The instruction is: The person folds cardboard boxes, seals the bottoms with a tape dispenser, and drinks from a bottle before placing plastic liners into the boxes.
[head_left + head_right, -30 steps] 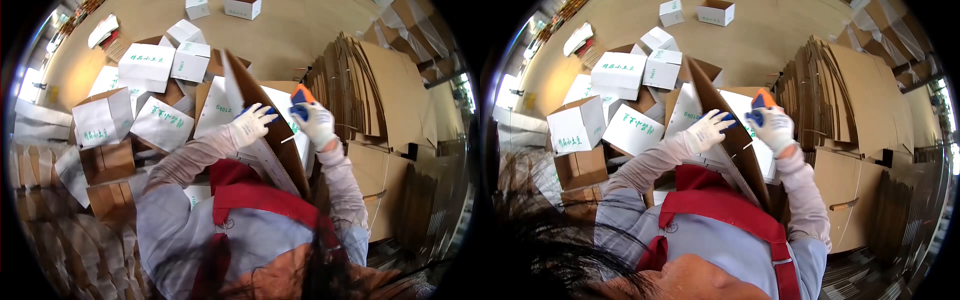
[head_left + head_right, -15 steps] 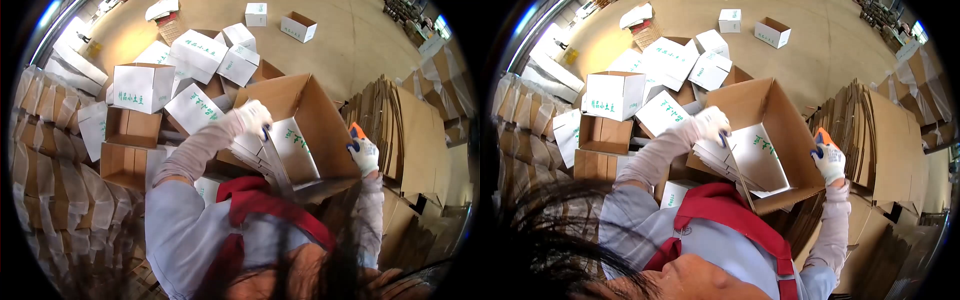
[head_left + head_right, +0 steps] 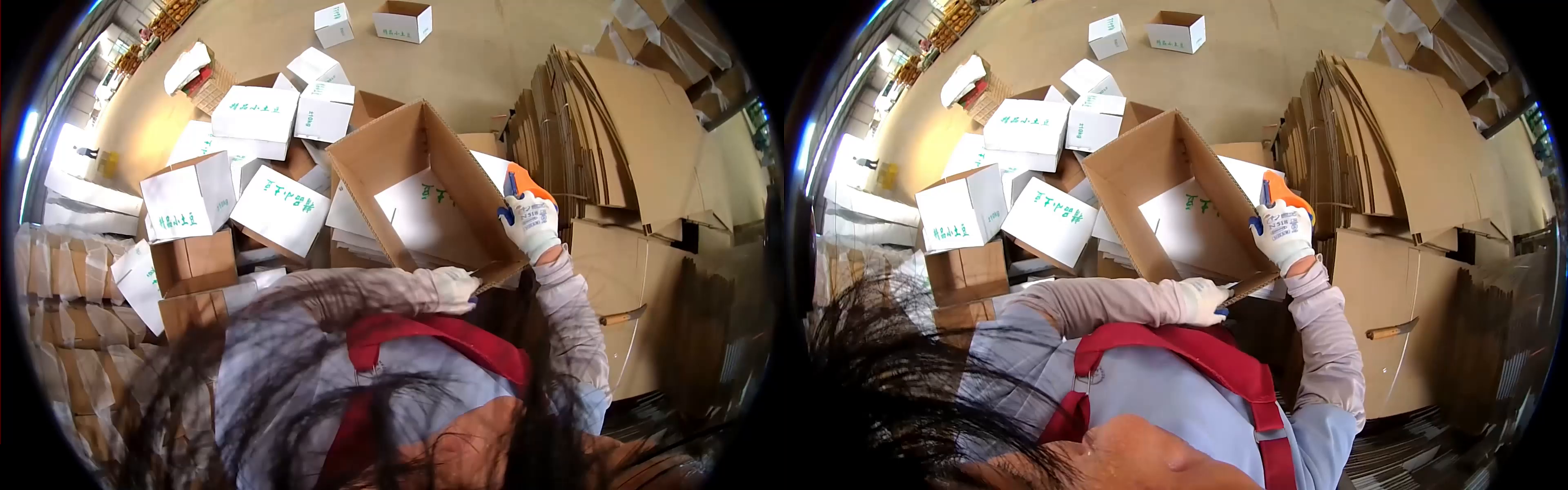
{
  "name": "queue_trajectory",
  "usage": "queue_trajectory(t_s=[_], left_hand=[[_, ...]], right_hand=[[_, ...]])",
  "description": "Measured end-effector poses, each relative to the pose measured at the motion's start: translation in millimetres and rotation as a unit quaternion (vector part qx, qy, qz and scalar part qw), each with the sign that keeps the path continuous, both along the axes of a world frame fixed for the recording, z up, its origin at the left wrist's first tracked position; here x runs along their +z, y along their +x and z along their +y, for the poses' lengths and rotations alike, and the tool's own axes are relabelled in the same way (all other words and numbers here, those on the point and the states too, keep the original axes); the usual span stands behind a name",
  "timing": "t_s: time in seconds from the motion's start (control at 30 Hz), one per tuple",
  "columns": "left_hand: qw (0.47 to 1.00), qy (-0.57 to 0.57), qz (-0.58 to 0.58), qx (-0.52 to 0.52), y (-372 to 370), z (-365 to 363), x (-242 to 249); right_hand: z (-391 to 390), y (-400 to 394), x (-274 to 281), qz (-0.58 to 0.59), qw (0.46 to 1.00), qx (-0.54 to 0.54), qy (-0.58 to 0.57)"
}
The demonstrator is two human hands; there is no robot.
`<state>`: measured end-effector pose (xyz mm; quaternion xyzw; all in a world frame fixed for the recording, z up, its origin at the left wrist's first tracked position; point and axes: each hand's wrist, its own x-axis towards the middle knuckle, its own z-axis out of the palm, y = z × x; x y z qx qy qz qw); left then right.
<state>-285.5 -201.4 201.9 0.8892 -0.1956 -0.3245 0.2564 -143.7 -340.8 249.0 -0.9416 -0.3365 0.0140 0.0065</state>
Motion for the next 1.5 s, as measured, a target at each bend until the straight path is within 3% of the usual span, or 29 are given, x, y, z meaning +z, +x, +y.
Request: queue_trajectory(t_s=[0.03, 0.07, 0.1, 0.17, 0.23, 0.33, 0.4, 0.43, 0.63, 0.67, 0.7, 0.73, 0.77, 0.8, 0.83, 0.9, 0.97, 1.03, 1.1, 1.17, 1.23, 1.3, 1.37, 1.4, 1.5], left_hand=[[0.999, -0.035, 0.029, 0.019, 1.9, 7.8, -13.1], [1.000, 0.001, 0.017, -0.020, 16.7, 7.0, 23.1], [0.997, 0.015, 0.037, -0.069, 32.2, 12.1, 23.0], [0.975, 0.016, 0.220, 0.014, 50.4, 26.8, 4.8], [0.975, -0.057, 0.207, 0.060, 45.9, 46.8, -18.8], [0.971, 0.137, 0.192, -0.036, 72.4, 54.7, -36.8], [0.928, 0.296, 0.195, -0.112, 98.5, 55.9, 7.2], [0.930, 0.291, 0.192, -0.114, 99.9, 54.6, 8.7], [0.952, 0.292, -0.089, -0.011, 113.4, 53.3, 12.6], [0.892, 0.315, -0.323, -0.020, 120.7, 73.2, 31.4], [0.826, 0.316, -0.465, 0.046, 135.8, 101.4, 45.3], [0.812, 0.283, -0.481, 0.173, 154.9, 128.2, 67.8], [0.783, 0.258, -0.493, 0.280, 171.1, 165.4, 51.5], [0.853, 0.241, -0.271, 0.375, 170.7, 181.2, 54.7], [0.860, 0.230, -0.299, 0.343, 153.8, 179.7, 46.6], [0.924, 0.149, -0.247, 0.252, 137.7, 187.1, 44.2], [0.958, 0.252, -0.092, 0.100, 130.7, 165.4, 48.3], [0.930, 0.366, -0.010, -0.036, 135.7, 154.7, 0.5], [0.921, 0.372, -0.057, -0.100, 128.8, 147.0, 6.4], [0.967, 0.224, 0.049, 0.110, 113.1, 151.9, 67.9], [0.930, 0.214, -0.241, 0.177, 100.7, 189.7, 55.0], [0.792, 0.168, -0.499, 0.309, 102.0, 239.1, 34.8], [0.809, -0.129, -0.340, 0.461, 126.0, 235.8, -3.8], [0.810, -0.035, -0.442, 0.383, 147.5, 224.8, -8.0], [0.854, 0.132, -0.331, 0.380, 195.0, 183.2, -54.1]], right_hand=[[-0.6, -0.5, 1.8, 0.007, 1.000, 0.002, -0.001], [-1.2, -1.5, 2.4, 0.011, 1.000, 0.001, -0.001], [0.7, -2.1, 3.9, 0.009, 1.000, 0.000, -0.005], [3.7, -0.6, 7.3, 0.001, 1.000, 0.000, -0.014], [1.3, 3.1, 7.0, 0.027, 0.999, -0.036, 0.007], [1.3, -1.1, 4.7, 0.019, 0.999, -0.025, 0.003], [2.8, 0.5, 2.6, 0.005, 0.999, -0.034, 0.019], [3.3, -1.7, 2.5, 0.002, 0.999, -0.036, 0.014], [7.5, -8.7, 3.0, 0.019, 0.996, -0.083, 0.015], [8.1, -7.0, 3.2, 0.022, 0.996, -0.088, 0.015], [8.8, -7.0, 4.2, 0.011, 0.996, -0.087, 0.025], [8.5, -9.2, 4.6, 0.002, 0.996, -0.084, 0.031], [9.2, -10.6, 4.9, 0.007, 0.996, -0.084, 0.028], [10.3, -11.2, 5.5, 0.013, 0.996, -0.089, 0.021], [10.6, -10.4, 5.3, 0.018, 0.995, -0.096, 0.015], [14.3, -16.3, 2.9, 0.029, 0.994, -0.095, 0.038], [26.5, -30.5, 6.4, -0.033, 0.996, -0.085, 0.019], [38.2, -39.6, 3.2, -0.009, 0.995, -0.096, 0.007], [49.6, -58.8, -7.8, -0.041, 0.998, -0.051, -0.006], [49.7, -79.5, -44.6, -0.105, 0.990, 0.049, 0.075], [38.7, -88.7, -85.4, -0.067, 0.995, 0.022, 0.067], [32.0, -76.3, -75.5, -0.045, 0.991, -0.020, 0.126], [31.1, -70.0, -80.5, -0.020, 0.996, -0.013, 0.085], [33.0, -69.3, -77.3, -0.027, 0.995, -0.015, 0.094], [35.0, -68.1, -61.5, -0.028, 0.990, -0.021, 0.133]])
